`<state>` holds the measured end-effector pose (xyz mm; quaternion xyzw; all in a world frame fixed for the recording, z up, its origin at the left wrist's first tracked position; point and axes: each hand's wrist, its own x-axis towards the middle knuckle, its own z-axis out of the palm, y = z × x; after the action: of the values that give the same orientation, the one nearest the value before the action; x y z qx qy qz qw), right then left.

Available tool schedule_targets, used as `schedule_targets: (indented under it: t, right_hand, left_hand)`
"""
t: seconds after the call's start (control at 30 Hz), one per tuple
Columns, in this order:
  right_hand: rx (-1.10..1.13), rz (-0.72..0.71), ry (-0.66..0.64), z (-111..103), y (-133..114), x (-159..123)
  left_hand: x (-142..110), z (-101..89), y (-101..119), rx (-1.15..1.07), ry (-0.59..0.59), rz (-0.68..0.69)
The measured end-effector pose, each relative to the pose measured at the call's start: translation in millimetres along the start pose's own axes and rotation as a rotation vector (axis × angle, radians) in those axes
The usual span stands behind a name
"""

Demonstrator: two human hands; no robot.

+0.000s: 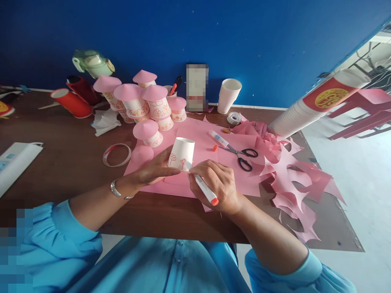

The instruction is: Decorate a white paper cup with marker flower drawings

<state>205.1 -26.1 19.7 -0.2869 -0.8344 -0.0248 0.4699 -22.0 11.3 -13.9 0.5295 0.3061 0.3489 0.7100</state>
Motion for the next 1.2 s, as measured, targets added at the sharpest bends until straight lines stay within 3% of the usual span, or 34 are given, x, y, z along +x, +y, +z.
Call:
schedule_targets:
  t: [0.3,1.2]
  right_hand:
    - [0.017,-0.003,-0.016,-0.8,-2.3,2.1]
    - [-0.023,0.028,0.031,0.8,-1.1,-0.1]
  left_hand:
    - [-0.8,-0.9,-2.3,-0.019,0.040,-0.041]
    - [1.2,-0.5,-4.5,-0.076,-0.001,0.005]
